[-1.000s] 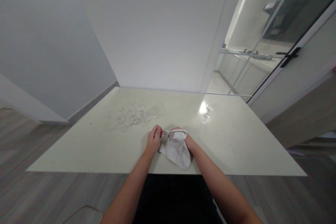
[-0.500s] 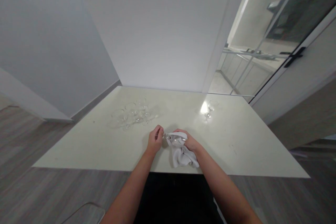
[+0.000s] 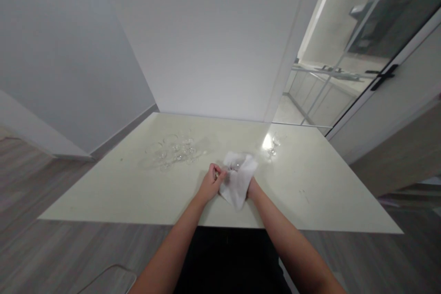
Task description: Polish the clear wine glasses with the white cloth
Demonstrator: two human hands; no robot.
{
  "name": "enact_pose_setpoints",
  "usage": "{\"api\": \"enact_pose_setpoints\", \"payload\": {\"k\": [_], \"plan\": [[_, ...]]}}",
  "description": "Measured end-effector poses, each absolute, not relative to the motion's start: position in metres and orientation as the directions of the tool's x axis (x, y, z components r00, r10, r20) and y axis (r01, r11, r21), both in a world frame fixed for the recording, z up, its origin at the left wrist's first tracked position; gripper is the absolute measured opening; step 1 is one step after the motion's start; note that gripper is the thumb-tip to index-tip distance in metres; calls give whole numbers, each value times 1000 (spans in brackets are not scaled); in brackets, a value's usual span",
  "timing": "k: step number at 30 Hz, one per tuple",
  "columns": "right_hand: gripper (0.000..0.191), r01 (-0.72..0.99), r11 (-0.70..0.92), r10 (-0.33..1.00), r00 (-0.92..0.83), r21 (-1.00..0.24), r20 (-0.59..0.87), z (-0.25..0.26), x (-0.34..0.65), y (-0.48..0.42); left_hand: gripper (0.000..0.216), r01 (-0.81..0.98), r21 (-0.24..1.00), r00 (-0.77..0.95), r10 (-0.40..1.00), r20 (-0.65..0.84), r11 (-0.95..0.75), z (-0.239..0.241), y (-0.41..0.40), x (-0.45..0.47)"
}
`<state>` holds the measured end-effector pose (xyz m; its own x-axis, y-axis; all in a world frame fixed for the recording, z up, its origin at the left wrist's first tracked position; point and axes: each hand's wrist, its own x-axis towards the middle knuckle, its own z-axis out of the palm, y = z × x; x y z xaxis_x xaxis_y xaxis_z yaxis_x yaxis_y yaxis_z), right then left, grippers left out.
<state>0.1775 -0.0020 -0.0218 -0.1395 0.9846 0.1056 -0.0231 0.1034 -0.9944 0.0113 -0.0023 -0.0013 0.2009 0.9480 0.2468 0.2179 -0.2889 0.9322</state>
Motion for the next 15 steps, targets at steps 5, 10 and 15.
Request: {"api": "enact_pose_setpoints", "payload": {"k": [5, 10, 15], "plan": [[33, -319, 1, 986, 160, -948, -53, -19, 179, -4, 28, 205, 844, 515, 788, 337, -495, 13, -11, 11], [33, -241, -77, 995, 40, -967, -89, -14, 181, -8, 29, 240, 866, 256, 889, 380, -439, 11, -5, 9], [27, 47, 95, 942, -329, -994, 75, -9, 174, -19, 41, -17, 941, 83, 937, 338, -338, 4, 3, 6]]}}
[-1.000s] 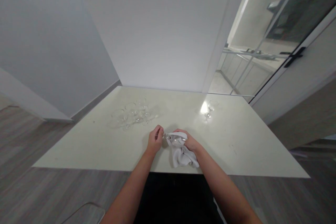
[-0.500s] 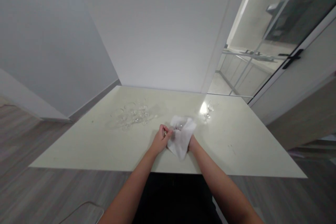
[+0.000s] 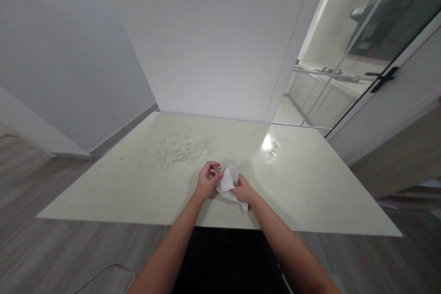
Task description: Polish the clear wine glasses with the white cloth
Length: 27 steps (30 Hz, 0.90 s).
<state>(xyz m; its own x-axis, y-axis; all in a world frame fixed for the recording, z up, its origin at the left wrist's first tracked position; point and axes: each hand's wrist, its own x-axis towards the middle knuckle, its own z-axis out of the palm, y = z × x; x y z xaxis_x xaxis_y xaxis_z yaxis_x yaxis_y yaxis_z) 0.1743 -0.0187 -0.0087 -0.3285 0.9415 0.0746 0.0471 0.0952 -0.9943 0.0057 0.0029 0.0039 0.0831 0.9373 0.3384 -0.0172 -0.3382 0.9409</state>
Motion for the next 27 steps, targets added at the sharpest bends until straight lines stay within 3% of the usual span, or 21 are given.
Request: {"api": "enact_pose_setpoints", "payload": {"k": [6, 13, 18, 22, 27], "plan": [[41, -30, 34, 925, -377, -999, 43, 1, 178, -22, 52, -245, 948, 285, 920, 269, -201, -1, 7, 3], [33, -34, 48, 910, -411, -998, 57, -3, 172, -22, 68, -280, 948, 255, 940, 228, -155, -1, 5, 4], [30, 26, 8, 914, -405, -1000, -4, -8, 174, -20, 62, -308, 943, 302, 927, 221, -124, 5, 1, 3], [31, 26, 11, 909, -416, -1000, -1, -9, 175, -19, 57, -266, 953, 232, 950, 209, -145, 3, 4, 5], [38, -11, -44, 895, -444, -999, -34, -6, 177, -20, 58, -371, 922, 296, 927, 229, -109, 0, 4, 5]]}}
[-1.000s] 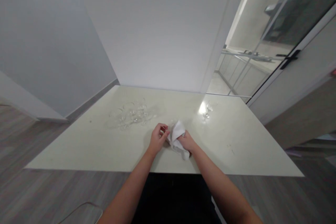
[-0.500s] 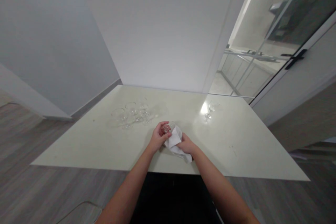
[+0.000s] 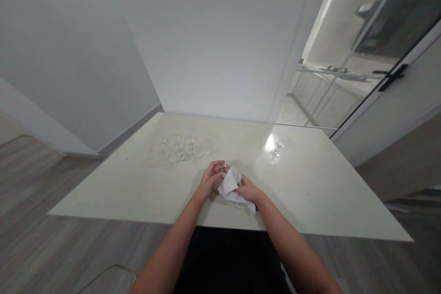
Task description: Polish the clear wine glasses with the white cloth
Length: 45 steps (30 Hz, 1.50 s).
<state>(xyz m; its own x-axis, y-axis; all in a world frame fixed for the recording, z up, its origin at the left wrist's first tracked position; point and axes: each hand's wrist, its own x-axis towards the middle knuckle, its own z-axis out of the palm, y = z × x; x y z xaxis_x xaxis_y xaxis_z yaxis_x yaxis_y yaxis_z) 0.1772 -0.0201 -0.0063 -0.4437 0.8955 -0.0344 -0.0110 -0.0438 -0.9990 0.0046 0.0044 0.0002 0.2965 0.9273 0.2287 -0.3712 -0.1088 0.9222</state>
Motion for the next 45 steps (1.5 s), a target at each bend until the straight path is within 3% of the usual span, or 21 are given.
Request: {"api": "enact_pose_setpoints", "payload": {"k": [14, 23, 33, 36, 40, 42, 45], "plan": [[31, -1, -60, 906, -420, -998, -54, -8, 176, -19, 72, -411, 900, 214, 943, 254, -149, 1, 5, 7], [25, -26, -140, 890, -441, -990, -114, -7, 178, -19, 53, -343, 934, 230, 956, 185, -98, 9, 1, 7], [39, -421, -330, 939, -237, -845, -249, -12, 169, -16, 49, -352, 908, 99, 955, 280, -229, 1, 9, 2], [36, -513, -269, 960, -74, -815, -271, -7, 169, -9, 48, -349, 895, 55, 948, 315, -277, 0, 10, 0], [30, -653, -67, 946, 199, -754, -256, 0, 178, 0, 47, -395, 866, -83, 951, 299, -307, 1, 12, -5], [31, -659, -59, 959, 172, -750, -227, 2, 182, 0, 45, -414, 849, -144, 945, 294, -327, 3, 11, -6], [35, -610, -187, 979, -48, -770, -200, 2, 181, -4, 47, -389, 855, -77, 937, 341, -343, 6, 8, -4]]}}
